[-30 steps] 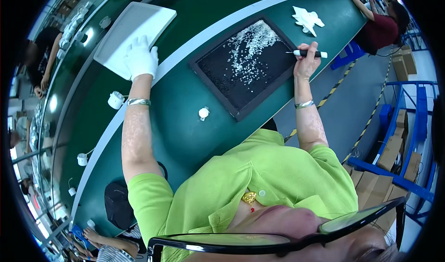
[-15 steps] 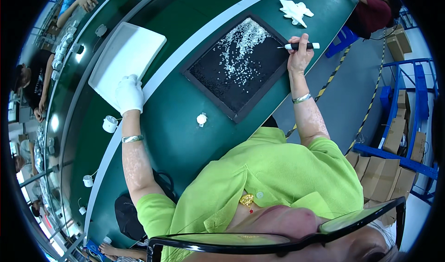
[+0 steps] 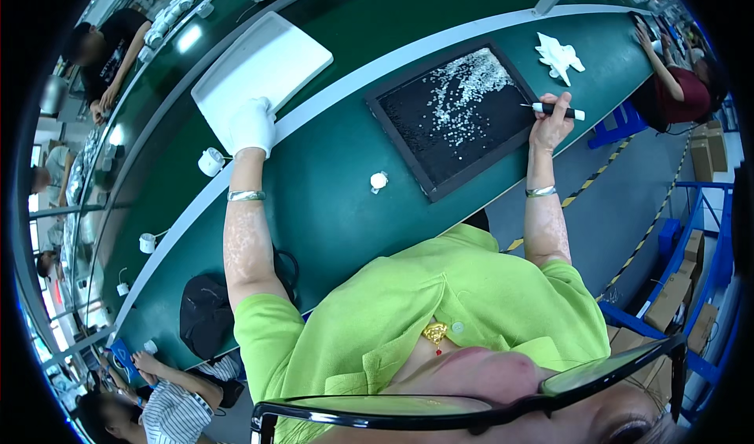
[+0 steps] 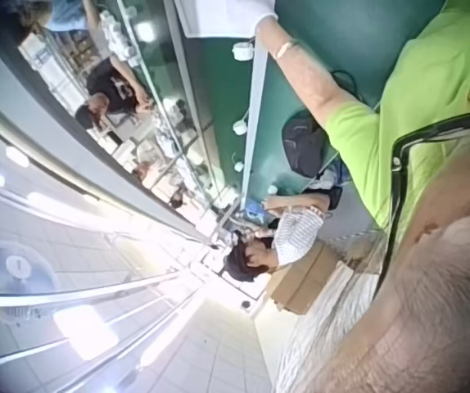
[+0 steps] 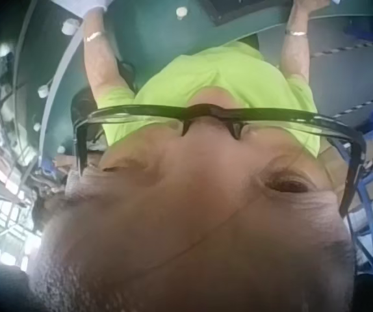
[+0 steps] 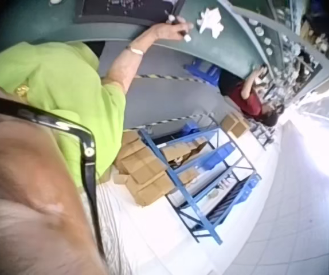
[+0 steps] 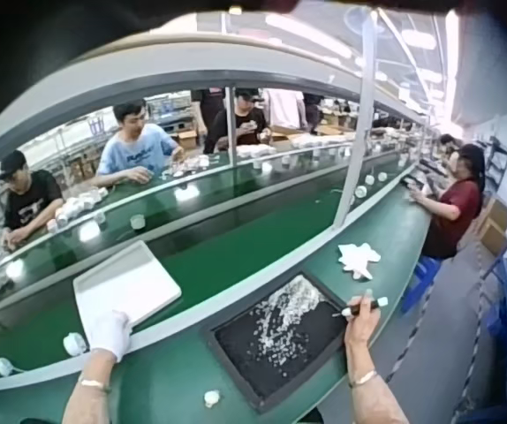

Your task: The person repeatedly picks up small components from a tray using a handheld pen tool and installs them into plastic housings held by hand.

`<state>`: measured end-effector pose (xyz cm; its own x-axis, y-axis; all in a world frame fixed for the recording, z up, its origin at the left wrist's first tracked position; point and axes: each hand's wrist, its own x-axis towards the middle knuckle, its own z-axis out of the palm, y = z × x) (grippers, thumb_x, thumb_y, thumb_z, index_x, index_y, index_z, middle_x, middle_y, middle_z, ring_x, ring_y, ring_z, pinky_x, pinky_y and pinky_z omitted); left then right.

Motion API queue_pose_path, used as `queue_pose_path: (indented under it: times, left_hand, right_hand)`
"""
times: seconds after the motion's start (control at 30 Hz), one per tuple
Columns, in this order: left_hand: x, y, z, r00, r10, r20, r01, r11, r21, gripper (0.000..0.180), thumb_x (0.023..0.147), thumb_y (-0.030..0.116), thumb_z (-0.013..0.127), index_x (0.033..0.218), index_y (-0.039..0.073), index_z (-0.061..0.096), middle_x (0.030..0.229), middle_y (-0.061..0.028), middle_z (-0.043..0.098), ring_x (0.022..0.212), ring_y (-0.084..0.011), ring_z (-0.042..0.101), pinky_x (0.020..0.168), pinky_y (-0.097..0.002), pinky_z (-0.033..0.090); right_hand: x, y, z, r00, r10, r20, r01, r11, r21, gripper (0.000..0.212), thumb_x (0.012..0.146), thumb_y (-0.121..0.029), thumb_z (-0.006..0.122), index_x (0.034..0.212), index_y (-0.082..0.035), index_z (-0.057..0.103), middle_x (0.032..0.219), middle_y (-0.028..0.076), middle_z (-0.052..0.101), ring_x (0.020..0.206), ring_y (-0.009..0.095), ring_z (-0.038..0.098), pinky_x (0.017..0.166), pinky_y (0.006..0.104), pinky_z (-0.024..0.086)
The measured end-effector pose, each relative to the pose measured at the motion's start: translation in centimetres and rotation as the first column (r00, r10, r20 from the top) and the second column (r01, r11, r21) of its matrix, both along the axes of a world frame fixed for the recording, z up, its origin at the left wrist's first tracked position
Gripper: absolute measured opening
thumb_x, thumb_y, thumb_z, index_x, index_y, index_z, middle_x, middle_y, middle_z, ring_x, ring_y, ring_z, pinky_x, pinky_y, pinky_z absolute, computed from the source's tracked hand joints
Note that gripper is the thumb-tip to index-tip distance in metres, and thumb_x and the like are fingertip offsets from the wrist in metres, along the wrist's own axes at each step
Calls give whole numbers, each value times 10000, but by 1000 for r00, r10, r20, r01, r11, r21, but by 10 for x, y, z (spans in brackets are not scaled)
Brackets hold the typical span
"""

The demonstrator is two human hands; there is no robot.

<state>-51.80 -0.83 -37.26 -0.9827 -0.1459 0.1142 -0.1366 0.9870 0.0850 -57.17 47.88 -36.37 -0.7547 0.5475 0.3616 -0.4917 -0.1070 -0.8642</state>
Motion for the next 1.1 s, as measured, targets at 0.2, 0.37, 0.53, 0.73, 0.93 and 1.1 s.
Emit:
queue_pose_path:
  times: [0.2,0.37,0.53,0.73,0.93,1.1]
  left_hand:
    - [3,-6,-1,998,49,41,-51,996,69,124,792,140,608,884,81,668,913,-164,648,873,-340,618,796,-411,478]
    - [3,-21,-10,999,37,39,-36,999,-19,120,791,131,607,884,87,669,913,-160,646,872,-340,618,796,-406,481]
    - [10,-31,-16,998,70,5,-70,998,-3,121,774,77,589,869,73,664,906,-168,650,872,-340,631,798,-411,487]
    - [18,-6,8,992,113,-56,-111,993,39,237,797,158,635,1012,65,668,993,-149,657,921,-315,631,829,-391,485]
    - [8,83,29,976,105,-193,103,556,825,299,825,191,669,1058,4,646,989,-128,663,843,-167,632,739,-279,499]
    - [-1,118,29,944,127,-306,284,162,945,368,859,131,650,1183,-21,562,1000,-106,646,860,-145,616,769,-245,493]
  right_hand:
    - [-7,2,-4,1000,16,5,-16,1000,21,425,921,-337,583,679,11,553,673,118,574,463,108,454,416,205,324]
    - [-7,6,-9,1000,14,16,-14,1000,10,411,926,-332,576,686,-1,528,706,120,576,483,111,454,421,207,326]
    - [-8,5,-10,1000,24,12,-25,999,30,412,928,-330,573,679,-6,517,701,120,575,480,112,449,419,209,325]
    - [-8,8,-11,1000,14,10,-14,1000,8,414,925,-332,577,677,-4,528,697,118,581,470,108,450,412,206,325]
    - [-12,3,-10,1000,-16,18,16,1000,-12,415,910,-335,598,656,-11,554,644,84,586,453,92,457,399,203,320]
    - [-12,3,-8,995,-58,86,55,998,35,400,902,-354,609,685,-19,585,649,55,594,473,81,476,406,199,322]
